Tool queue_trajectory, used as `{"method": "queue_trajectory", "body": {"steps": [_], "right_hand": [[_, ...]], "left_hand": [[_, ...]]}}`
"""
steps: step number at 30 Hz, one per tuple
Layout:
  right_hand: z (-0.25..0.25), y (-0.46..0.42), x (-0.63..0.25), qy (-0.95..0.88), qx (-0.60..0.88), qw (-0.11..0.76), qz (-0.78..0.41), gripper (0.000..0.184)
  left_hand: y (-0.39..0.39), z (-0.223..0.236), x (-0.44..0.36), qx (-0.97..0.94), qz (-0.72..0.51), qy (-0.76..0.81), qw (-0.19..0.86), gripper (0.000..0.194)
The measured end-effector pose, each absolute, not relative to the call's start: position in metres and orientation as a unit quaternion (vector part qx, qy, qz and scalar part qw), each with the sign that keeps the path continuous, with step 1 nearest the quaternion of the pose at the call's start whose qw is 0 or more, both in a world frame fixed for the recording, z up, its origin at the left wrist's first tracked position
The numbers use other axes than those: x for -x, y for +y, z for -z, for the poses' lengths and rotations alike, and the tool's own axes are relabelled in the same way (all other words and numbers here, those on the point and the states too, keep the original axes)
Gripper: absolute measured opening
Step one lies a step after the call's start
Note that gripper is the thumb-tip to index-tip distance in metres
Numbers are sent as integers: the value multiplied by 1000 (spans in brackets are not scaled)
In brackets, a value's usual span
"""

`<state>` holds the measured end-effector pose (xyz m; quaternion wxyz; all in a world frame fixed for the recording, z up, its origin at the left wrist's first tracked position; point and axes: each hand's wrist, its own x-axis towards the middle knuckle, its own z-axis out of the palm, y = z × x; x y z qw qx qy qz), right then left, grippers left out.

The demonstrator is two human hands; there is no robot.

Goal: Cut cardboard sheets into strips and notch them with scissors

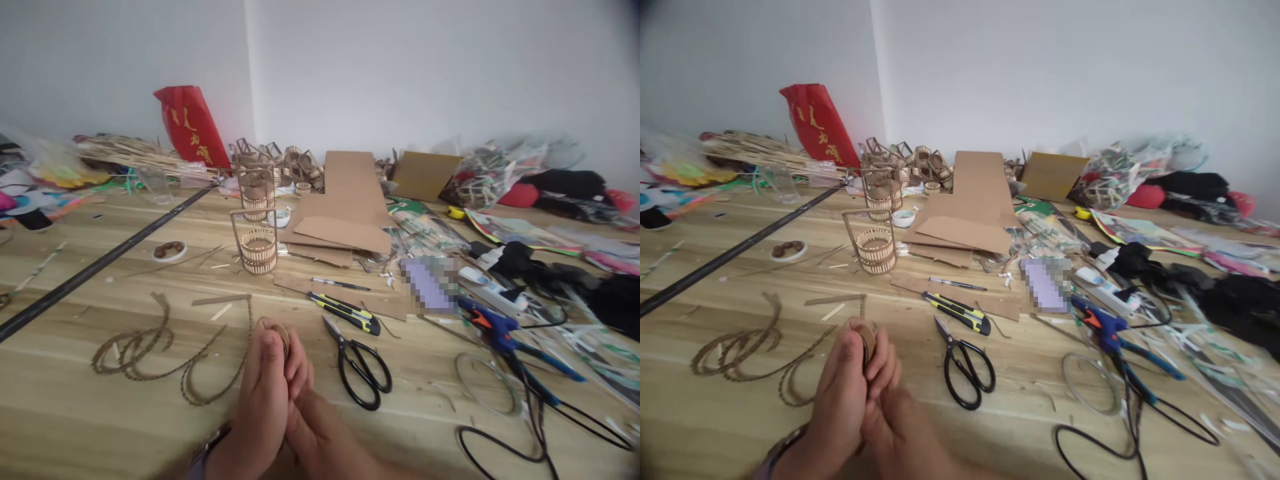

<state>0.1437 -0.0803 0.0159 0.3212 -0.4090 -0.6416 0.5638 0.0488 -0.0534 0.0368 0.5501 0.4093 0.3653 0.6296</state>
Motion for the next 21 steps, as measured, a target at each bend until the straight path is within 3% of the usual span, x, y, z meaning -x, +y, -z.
{"method": "queue_trajectory", "body": {"steps": [3,6,10,15,17,19,21], "right_hand": [[-4,-88,-141,-567,396,257,-675,83],[-1,-90,-147,-547,398,252,-692,65],[-9,-92,-162,-551,404,270,-679,42],[0,-107,-183,-452,306,263,-796,53],[7,-110,-193,-503,318,279,-753,62],[13,-112,-203,-577,351,280,-682,64],[16,-113,-209,-643,384,276,-602,55]], "left_hand": [[-57,-38,-42,-390,-599,400,573,59],[-64,-31,-33,-488,-554,426,523,54],[-78,-25,-24,-666,-494,420,368,38],[-91,-37,-27,-756,-418,414,288,19],[-97,-34,-30,-788,-399,393,256,14],[-102,-22,-33,-820,-378,375,213,35],[-106,-9,-37,-850,-363,332,187,43]]}}
